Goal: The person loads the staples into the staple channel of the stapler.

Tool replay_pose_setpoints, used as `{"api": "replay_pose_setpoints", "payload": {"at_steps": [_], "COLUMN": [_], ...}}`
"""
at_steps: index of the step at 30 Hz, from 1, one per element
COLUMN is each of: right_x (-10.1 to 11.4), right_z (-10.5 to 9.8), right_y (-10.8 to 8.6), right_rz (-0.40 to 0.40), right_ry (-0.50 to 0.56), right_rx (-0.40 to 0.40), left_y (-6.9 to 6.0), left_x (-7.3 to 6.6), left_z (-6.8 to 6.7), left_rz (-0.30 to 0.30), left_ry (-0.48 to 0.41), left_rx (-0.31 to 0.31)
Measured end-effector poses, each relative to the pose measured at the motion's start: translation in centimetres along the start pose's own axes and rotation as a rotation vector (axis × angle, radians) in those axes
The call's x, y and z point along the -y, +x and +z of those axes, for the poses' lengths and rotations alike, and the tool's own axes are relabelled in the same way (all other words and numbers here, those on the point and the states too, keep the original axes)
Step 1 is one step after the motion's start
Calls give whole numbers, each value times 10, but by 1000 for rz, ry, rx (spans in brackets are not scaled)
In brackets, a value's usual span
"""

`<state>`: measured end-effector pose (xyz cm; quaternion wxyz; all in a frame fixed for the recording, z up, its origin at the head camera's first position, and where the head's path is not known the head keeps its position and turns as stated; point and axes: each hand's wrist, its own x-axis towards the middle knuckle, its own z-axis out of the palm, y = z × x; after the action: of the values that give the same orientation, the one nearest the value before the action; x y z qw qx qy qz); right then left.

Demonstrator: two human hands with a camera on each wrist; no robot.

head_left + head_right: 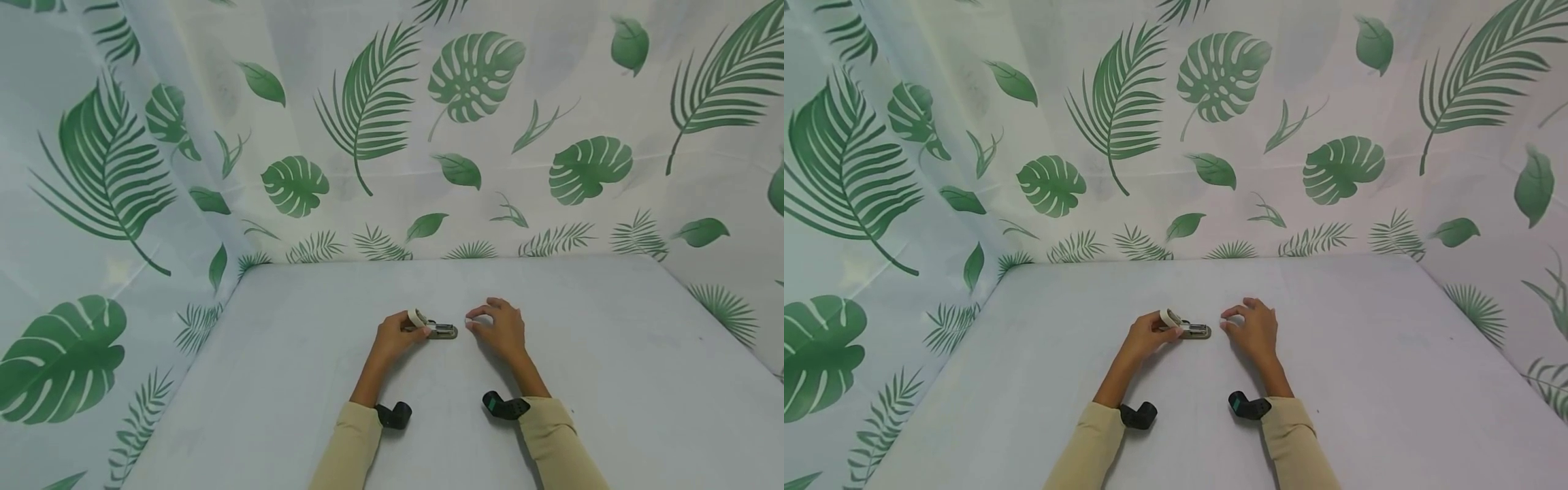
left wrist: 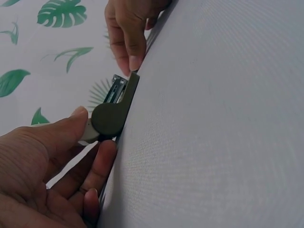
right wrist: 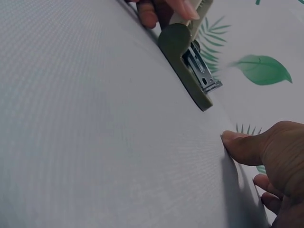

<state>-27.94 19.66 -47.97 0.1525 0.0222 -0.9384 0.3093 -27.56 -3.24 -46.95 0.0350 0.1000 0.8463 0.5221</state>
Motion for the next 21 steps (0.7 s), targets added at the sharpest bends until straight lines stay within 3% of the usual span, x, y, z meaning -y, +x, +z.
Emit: {"api": "replay_pose_setpoints", "payload": {"at_steps": [8, 13, 21], "right_x": [1, 3, 11], "right_z": [0, 1, 2], "right_y": [0, -3, -4], "right_rz": [43, 67, -40], "right_ry": [12, 81, 292], "right_rx": [6, 31, 121], "left_y": [-2, -3, -2], "left_x": [0, 2, 0], "left_z": [-2, -2, -3], "left_rz": [25, 25, 33], "left_ry": [-36, -47, -46], "left_rx": [12, 20, 14]}}
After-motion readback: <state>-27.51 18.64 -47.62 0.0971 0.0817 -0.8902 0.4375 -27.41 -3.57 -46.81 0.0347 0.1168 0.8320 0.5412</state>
